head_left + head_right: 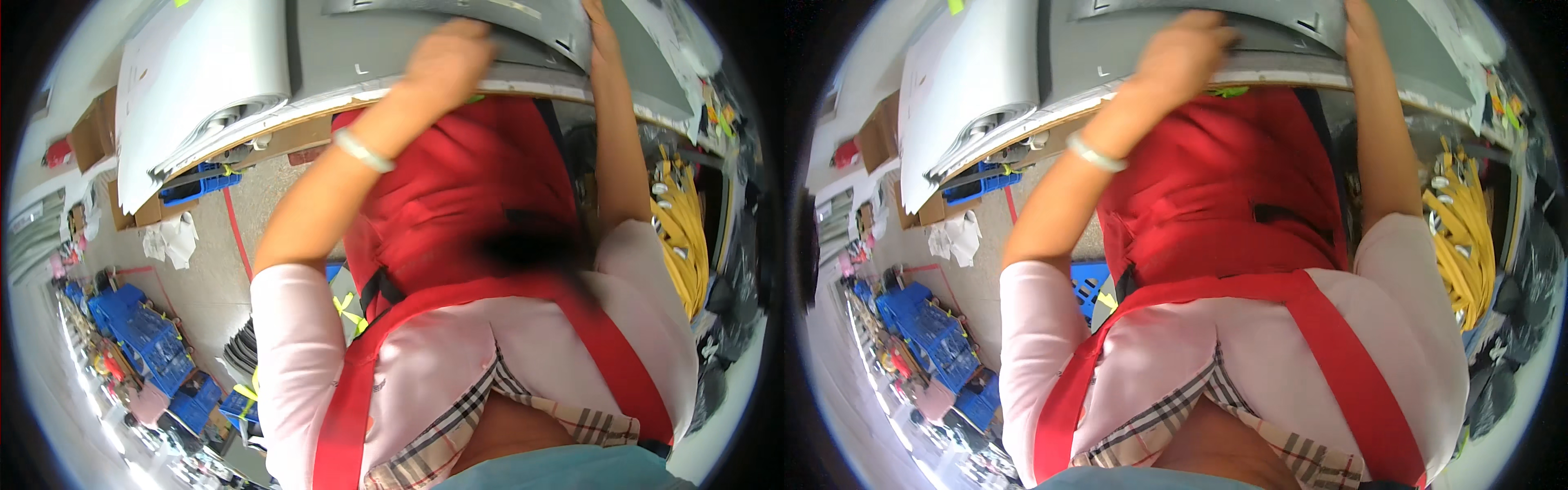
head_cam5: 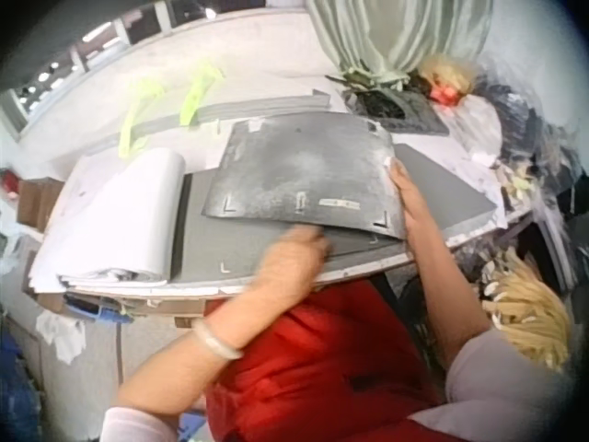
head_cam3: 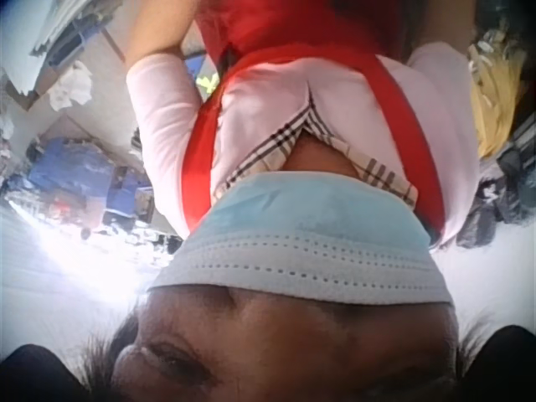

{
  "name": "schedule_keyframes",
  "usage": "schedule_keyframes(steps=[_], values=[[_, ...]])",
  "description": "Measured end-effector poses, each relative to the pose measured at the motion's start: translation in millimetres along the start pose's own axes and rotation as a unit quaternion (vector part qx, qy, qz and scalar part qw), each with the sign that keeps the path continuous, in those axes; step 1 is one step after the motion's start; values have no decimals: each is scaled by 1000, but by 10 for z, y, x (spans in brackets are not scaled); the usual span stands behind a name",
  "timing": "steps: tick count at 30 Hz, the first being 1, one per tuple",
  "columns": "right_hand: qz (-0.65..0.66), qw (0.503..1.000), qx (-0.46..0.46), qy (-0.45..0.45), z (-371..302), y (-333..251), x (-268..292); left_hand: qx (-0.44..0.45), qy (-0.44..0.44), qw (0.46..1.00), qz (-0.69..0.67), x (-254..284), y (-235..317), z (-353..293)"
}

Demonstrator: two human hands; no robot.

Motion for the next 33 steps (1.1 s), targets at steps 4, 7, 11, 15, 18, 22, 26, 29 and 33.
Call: schedule_keyframes(steps=[4, 7, 11, 15, 18, 22, 26, 29, 33], values=[[-9, 998, 51, 27, -104, -367, -141, -35, -132, 990, -31, -597, 643, 816], [-74, 991, 94, 62, 31, -585, -250, 16, 268, 956, -118, -795, 637, 1170], [-111, 975, 179, 75, -325, -1096, -372, 100, 193, 938, -270, -512, 96, 1400], [-72, 982, 166, 62, -560, -1301, -299, 236, 157, 938, -199, 303, -1370, 1072], [-39, 987, 134, 76, -576, -1245, 7, 363, 203, 903, -111, 1278, -2595, 345], [-47, 985, 83, 142, -699, -1002, 28, 470, 411, 774, -109, 2662, -3551, -1379], [-51, 994, 45, 85, -582, -843, 217, 624, 440, 645, 42, 3368, -3720, -3132], [-73, 995, 26, 64, -456, -717, 258, 619, 424, 652, 114, 3286, -3672, -4094], [-152, 982, 50, 98, -531, -786, 60, 723, 310, 610, 97, 2676, -3723, -4212]])
Point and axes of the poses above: each hand's wrist, its own z-axis towards the middle knuckle, its own x-axis out of the back of the hand, y = z × x, the point moved 7 cm from there along z, towards the middle knuckle, and after that the axes turned 3 degrees about z, right-handed, at the moved point
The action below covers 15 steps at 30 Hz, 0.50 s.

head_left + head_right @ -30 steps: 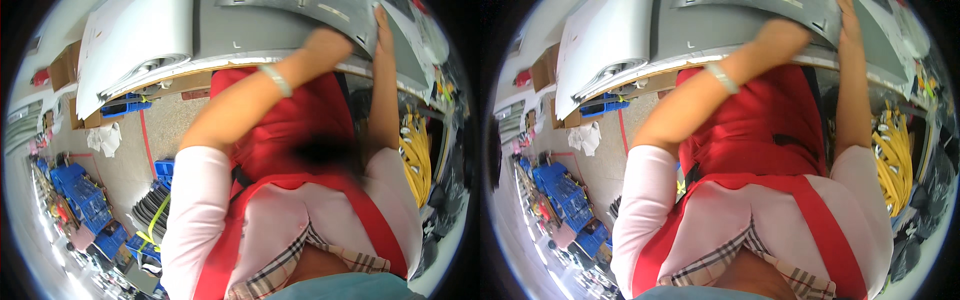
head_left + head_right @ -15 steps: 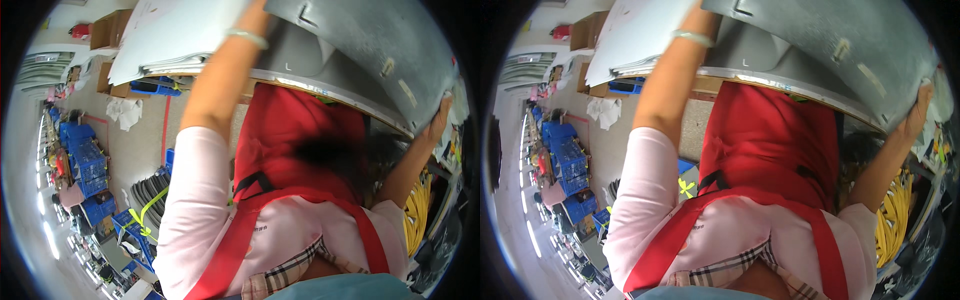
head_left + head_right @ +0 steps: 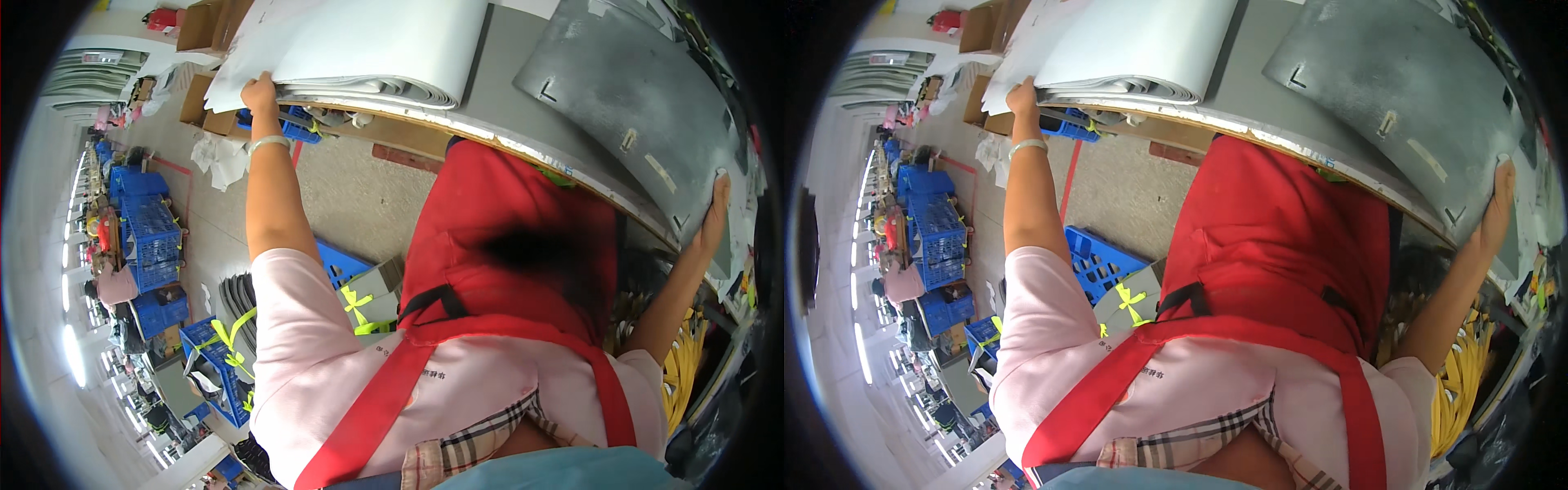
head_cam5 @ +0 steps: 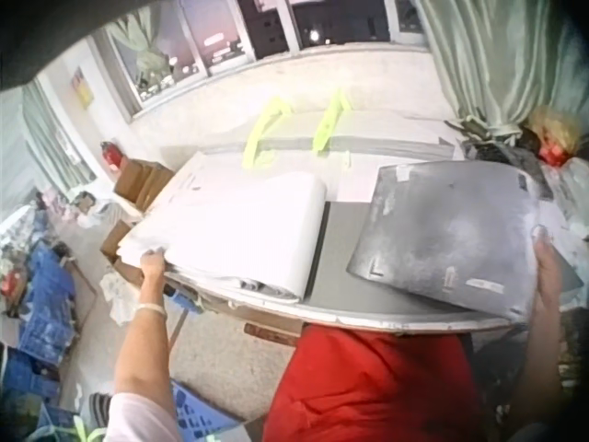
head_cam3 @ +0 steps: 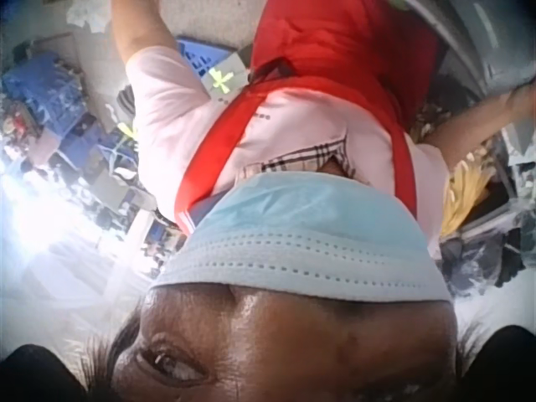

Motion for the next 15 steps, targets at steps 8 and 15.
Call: schedule_keyframes(steps=[8, 15], values=[[-211, 973, 64, -65, 214, 183, -456, -221, 73, 973, -8, 291, 783, -268], [-414, 905, 21, -95, 573, 419, -481, -596, -285, 741, -121, 15, 2568, -3790]])
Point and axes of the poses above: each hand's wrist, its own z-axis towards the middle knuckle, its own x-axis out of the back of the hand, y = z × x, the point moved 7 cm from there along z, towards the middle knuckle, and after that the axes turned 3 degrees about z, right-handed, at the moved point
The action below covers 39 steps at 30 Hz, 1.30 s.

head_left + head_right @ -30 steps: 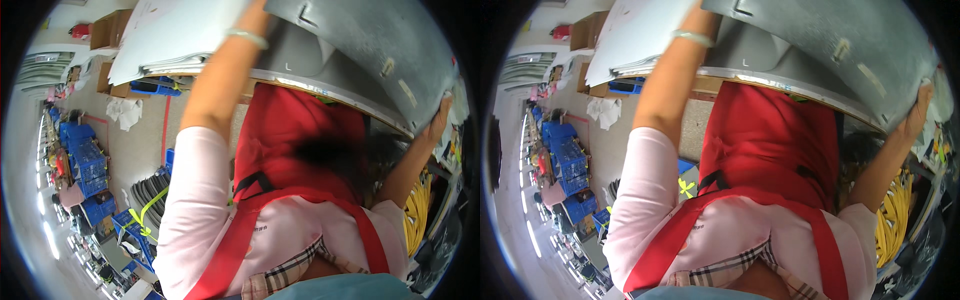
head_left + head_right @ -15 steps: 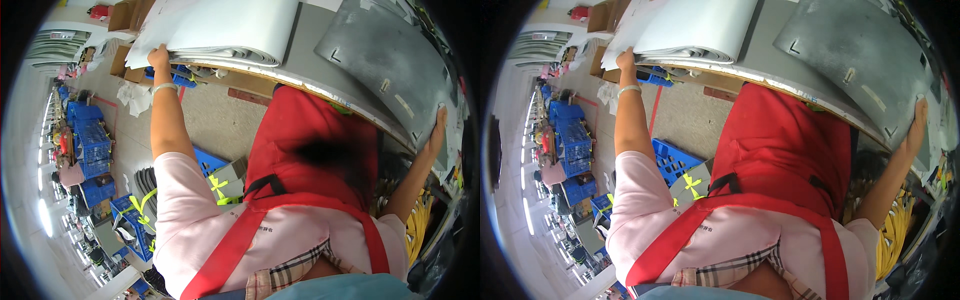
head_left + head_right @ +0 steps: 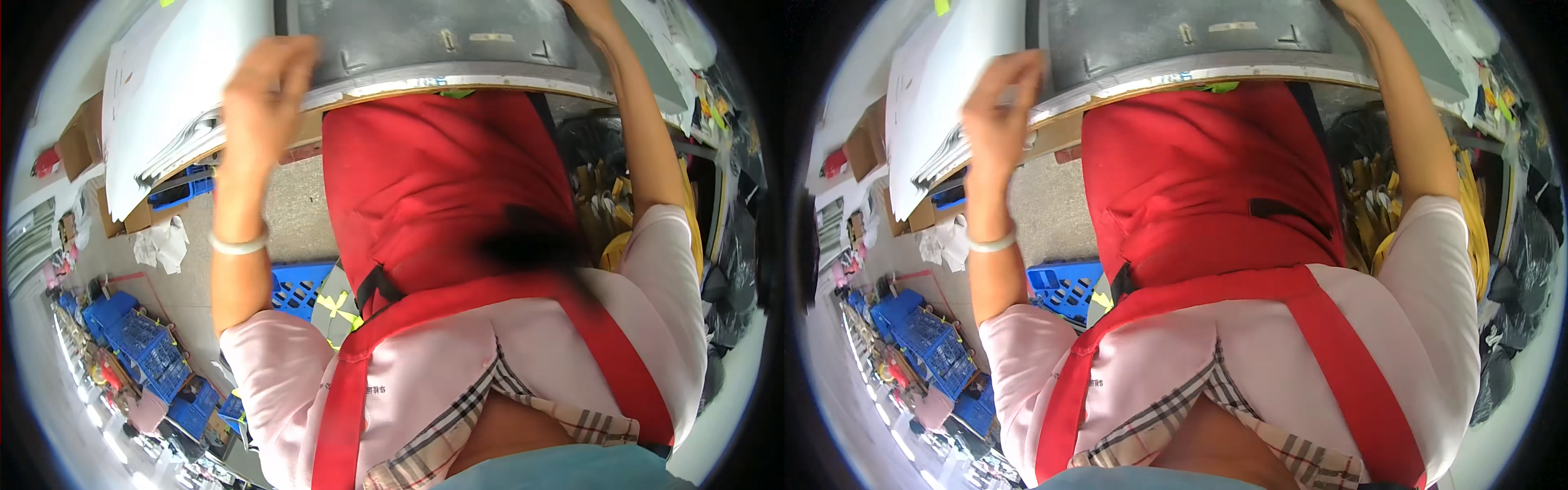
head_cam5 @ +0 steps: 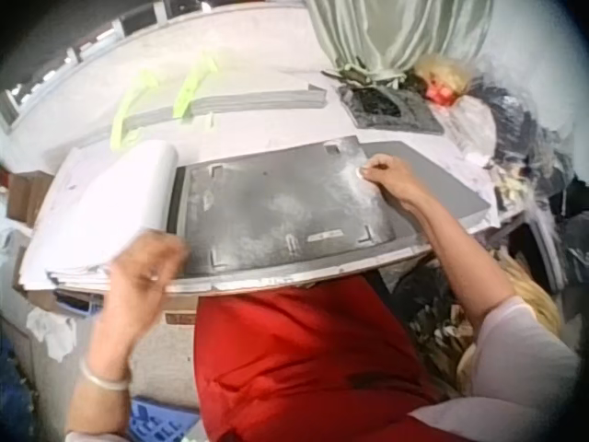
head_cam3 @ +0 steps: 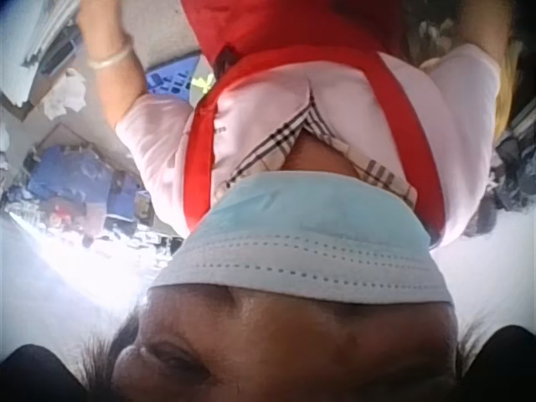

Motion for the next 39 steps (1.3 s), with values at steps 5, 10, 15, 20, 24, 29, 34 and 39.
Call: schedule_keyframes(steps=[5, 10, 15, 20, 24, 29, 34, 39], values=[[0, 999, 6, -52, 165, 35, -116, -8, -105, 993, 59, -658, 104, -97], [45, 996, -10, -81, 202, 143, -125, 27, -152, 986, 60, -798, 6, -115], [127, 986, -17, -107, 203, 195, -109, 37, -150, 987, 49, -822, 26, -128], [82, 991, -9, -105, 207, 210, -75, 41, -139, 989, 26, -835, -21, -158], [51, 995, 6, -84, 135, 145, -93, 25, -133, 991, 19, -846, -8, -157], [3, 996, 43, -79, 161, 181, -97, 8, -136, 991, 17, -837, 17, -142], [-37, 997, 38, -51, 161, 151, -143, 2, -132, 991, 24, -813, 36, -143], [-49, 997, 45, -46, 175, 183, -134, 20, -136, 990, 19, -820, 61, -130]])
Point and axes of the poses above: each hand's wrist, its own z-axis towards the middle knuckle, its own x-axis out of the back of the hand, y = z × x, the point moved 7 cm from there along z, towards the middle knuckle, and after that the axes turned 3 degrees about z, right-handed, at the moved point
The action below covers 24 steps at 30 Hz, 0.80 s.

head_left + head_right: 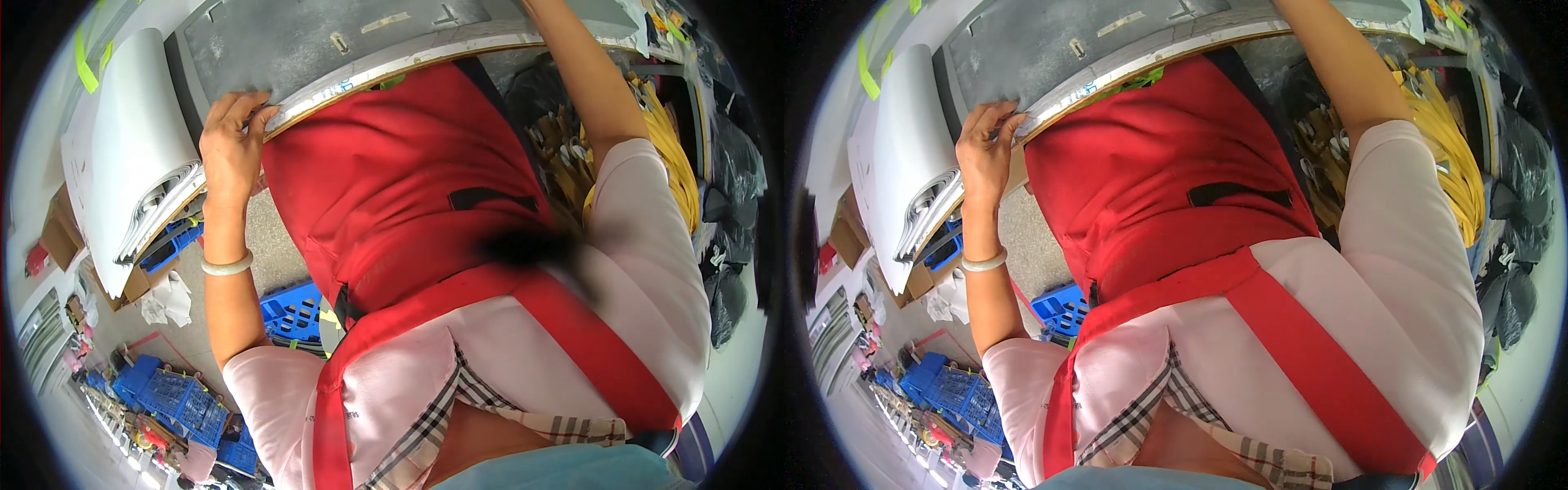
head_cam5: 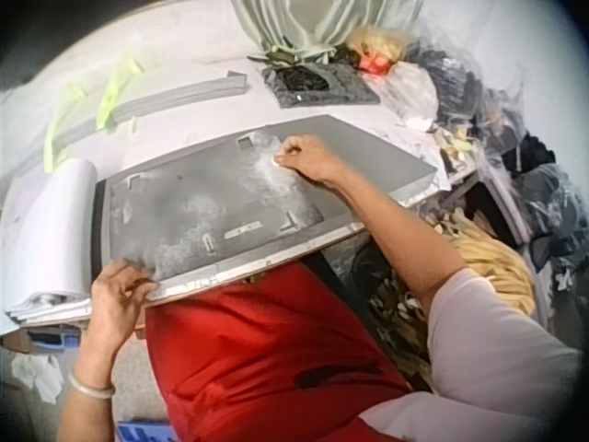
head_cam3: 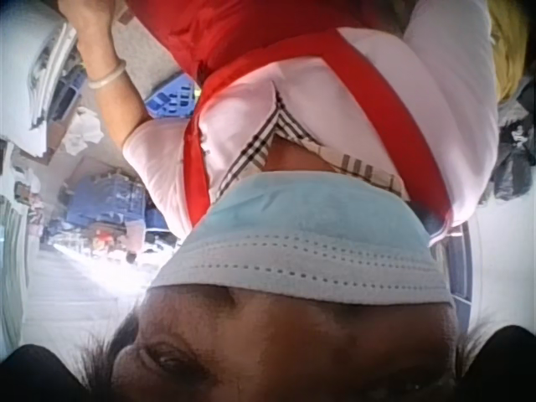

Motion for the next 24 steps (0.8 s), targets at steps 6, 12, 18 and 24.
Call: schedule_keyframes(steps=[6, 12, 18, 24], values=[[-36, 997, 70, 24, 4, -33, 12, 39, -39, 998, -10, -40, -30, 34], [-17, 999, 33, 30, -107, -40, 42, -24, -75, 997, -28, -412, 395, 562], [48, 999, 9, 3, -161, -127, 35, -80, 89, 992, 36, -818, 647, 1082], [58, 996, 7, 62, -489, -441, 100, -81, 102, 990, 59, -897, 670, 1114]])
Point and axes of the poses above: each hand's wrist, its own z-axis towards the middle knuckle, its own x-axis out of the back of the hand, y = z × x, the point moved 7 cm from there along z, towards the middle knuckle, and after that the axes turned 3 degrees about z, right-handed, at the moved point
